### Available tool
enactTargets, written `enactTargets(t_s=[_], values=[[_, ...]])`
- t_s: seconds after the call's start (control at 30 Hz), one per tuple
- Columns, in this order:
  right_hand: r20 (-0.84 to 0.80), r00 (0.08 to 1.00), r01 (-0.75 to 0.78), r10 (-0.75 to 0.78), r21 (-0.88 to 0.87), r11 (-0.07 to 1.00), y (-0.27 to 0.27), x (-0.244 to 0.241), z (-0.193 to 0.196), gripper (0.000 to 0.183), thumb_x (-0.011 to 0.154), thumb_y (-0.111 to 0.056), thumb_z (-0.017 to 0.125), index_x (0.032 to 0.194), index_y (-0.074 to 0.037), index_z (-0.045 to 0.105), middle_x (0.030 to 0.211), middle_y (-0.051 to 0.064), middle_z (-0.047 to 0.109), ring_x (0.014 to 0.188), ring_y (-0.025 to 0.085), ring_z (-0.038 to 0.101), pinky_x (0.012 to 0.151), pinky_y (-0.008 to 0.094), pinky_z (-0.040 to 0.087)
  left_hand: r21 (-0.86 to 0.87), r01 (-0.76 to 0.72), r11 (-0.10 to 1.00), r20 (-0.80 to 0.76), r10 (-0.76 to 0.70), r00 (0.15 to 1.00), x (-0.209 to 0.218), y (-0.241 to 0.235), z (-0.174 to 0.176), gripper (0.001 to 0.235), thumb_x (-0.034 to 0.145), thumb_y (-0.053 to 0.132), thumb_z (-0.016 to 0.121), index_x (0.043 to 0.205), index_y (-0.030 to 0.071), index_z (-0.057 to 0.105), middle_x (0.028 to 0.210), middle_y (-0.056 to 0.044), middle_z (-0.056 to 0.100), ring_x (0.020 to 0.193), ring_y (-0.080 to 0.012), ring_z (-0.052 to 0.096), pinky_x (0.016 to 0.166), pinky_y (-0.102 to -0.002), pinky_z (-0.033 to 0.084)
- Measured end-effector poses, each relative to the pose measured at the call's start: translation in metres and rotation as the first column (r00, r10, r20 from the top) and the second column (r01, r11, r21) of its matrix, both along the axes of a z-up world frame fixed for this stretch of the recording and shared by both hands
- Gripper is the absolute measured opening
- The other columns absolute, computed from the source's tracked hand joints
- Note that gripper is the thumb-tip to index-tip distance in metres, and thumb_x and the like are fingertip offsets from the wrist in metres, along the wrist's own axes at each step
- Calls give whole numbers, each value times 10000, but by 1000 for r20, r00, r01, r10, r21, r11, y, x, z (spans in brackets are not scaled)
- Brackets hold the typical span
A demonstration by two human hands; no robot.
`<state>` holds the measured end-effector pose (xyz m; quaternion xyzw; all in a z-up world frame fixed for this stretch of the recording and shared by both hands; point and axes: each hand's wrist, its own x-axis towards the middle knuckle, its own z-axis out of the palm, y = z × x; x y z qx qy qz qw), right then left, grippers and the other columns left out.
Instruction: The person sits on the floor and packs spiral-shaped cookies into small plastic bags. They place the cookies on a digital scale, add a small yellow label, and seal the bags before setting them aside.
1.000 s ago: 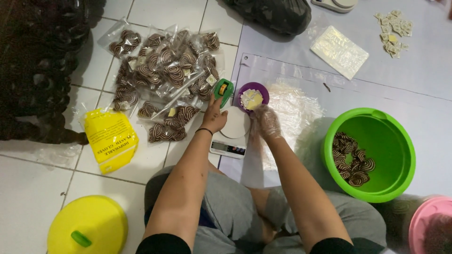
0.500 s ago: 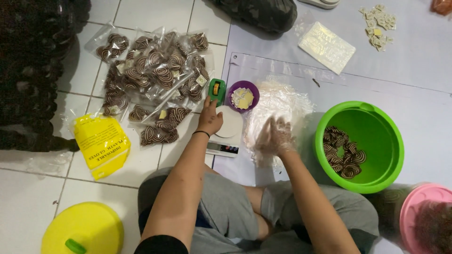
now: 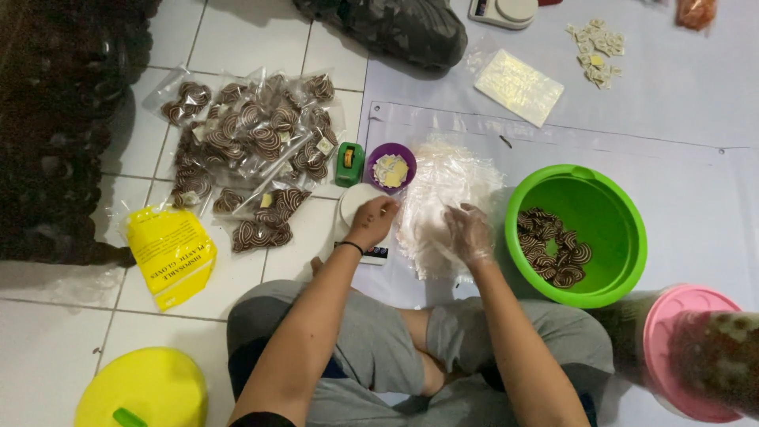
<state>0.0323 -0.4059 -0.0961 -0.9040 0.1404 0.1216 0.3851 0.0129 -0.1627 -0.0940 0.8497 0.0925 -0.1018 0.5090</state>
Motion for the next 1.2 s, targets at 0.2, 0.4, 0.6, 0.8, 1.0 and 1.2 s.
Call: enactTargets(t_s=[0.2, 0.4, 0.6, 0.8, 1.0, 1.2], values=[[331, 675, -413, 659, -571, 710, 18, -53, 59, 211, 935, -374, 682, 1114, -440, 771, 1334, 49, 650, 1393, 306, 510, 1094, 479, 442, -683, -162, 712, -302, -74, 951, -30, -53, 60, 932, 988, 767, 459, 1470, -30, 493, 1347, -244, 588, 1263, -325, 575, 1026, -428, 508], [350, 613, -495, 708, -528, 690, -3, -77, 80, 769, 746, -667, 765, 1446, -443, 539, 1461, 68, 534, 1473, 365, 358, 1133, 543, 367, -677, -226, 701, -178, 142, 974, -25, -66, 26, 345, 1089, 196, 471, 1253, -57, 637, 1093, -250, 731, 1054, -341, 730, 880, -476, 615], [393, 903, -215, 174, 64, 975, -15, -85, 109, 1023, 793, -503, 819, 1618, -269, 261, 1535, 334, 351, 1457, 537, 271, 1169, 682, 269, -498, -141, 856, -95, 108, 990, -48, -69, 89, 226, 980, 202, 641, 1026, 18, 764, 990, -186, 779, 991, -302, 758, 852, -412, 624], [13, 861, -504, 509, -116, 856, -30, -47, 97, 434, 969, -379, 665, 1398, -326, 619, 1407, 100, 605, 1351, 314, 545, 1084, 512, 493, -124, 316, 941, 66, -310, 949, -51, -74, 96, 150, 922, 203, 670, 901, 148, 808, 854, -67, 794, 955, -250, 748, 924, -400, 574], [55, 872, -469, 487, -196, 861, -40, -38, 63, 170, 854, -322, 704, 959, -262, 824, 912, 61, 798, 1022, 327, 734, 905, 485, 581, 83, 245, 966, 83, -252, 964, -48, -82, 99, 392, 904, 340, 733, 1220, 112, 686, 1060, -162, 768, 1124, -307, 704, 972, -429, 567], [301, 933, -112, 196, -273, 955, -30, -54, 66, 311, 821, -447, 838, 713, -168, 756, 651, 87, 717, 711, 288, 740, 660, 401, 584, 199, 14, 980, 336, -81, 938, -66, -106, 95, 486, 964, 519, 668, 848, 51, 607, 735, -97, 615, 812, -322, 693, 726, -425, 556]])
